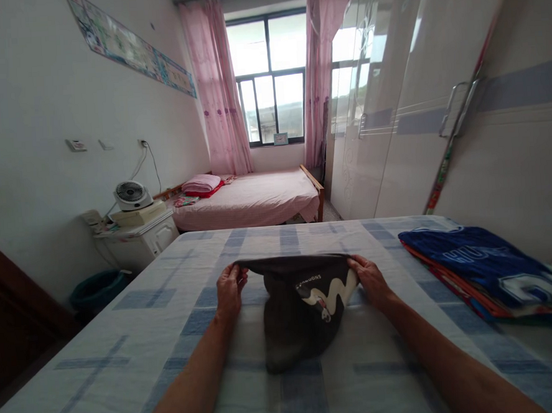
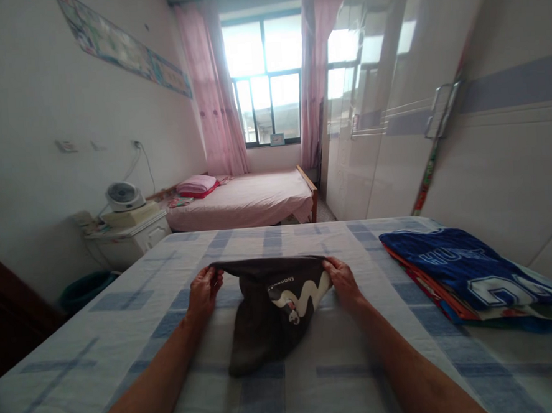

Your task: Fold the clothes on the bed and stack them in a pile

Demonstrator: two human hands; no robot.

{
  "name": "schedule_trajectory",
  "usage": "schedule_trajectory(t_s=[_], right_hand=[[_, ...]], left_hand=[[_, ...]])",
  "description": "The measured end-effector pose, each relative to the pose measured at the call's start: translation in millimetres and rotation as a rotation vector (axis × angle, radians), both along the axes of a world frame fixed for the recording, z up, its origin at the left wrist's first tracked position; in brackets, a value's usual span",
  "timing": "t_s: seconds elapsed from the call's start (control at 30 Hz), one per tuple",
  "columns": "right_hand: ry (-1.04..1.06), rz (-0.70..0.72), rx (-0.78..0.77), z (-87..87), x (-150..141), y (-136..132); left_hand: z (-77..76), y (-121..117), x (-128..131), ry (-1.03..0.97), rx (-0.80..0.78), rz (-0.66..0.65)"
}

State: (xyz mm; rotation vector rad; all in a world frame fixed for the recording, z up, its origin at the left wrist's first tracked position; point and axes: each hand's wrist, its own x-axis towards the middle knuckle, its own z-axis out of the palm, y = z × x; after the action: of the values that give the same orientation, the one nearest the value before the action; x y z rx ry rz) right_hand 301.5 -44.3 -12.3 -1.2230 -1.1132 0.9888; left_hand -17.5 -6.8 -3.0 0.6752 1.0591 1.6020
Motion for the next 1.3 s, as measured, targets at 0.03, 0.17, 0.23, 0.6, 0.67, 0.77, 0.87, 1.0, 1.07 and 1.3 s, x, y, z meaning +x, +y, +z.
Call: schedule_trajectory(t_s=[0.03,0.17,0.23,0.6,0.67,0.77,0.87,1.0,1.07,1.3], right_hand=[[-0.055,-0.045,0.012,-0.8,3,1],[-0.349,-0.291,0.04,-0.2,4,1],[-0.482,-0.333,0.068,1.3,2,0],[-0.949,-0.085,0.122,-0.9,-2,-5],[-0.921,-0.115,0.138,0.5,-1,-4],[-0.809,-0.186,0.133,4.0,0,-4],[-0.699,-0.251,0.096,8.0,1,-3],[-0.631,-0.291,0.092,11.4,3,-2],[-0.606,-0.3,0.097,11.1,3,-1],[-0.614,-0.169,0.033,2.5,8,-2]], left_hand=[[-1.1,1,-1,0.024,-0.009,0.011],[-5.1,-1,6,0.377,0.062,0.108],[-4.5,-5,11,0.709,0.204,0.195],[-3.1,-34,36,1.606,0.503,-0.384],[-2.1,-33,35,1.578,0.485,-0.333],[4.2,-28,31,1.368,0.502,-0.164],[11.8,-20,21,1.022,0.409,0.045],[12.9,-3,-4,0.787,0.215,0.353],[9.0,7,-18,0.75,0.165,0.474],[-7.1,15,-36,0.944,0.069,0.48]])
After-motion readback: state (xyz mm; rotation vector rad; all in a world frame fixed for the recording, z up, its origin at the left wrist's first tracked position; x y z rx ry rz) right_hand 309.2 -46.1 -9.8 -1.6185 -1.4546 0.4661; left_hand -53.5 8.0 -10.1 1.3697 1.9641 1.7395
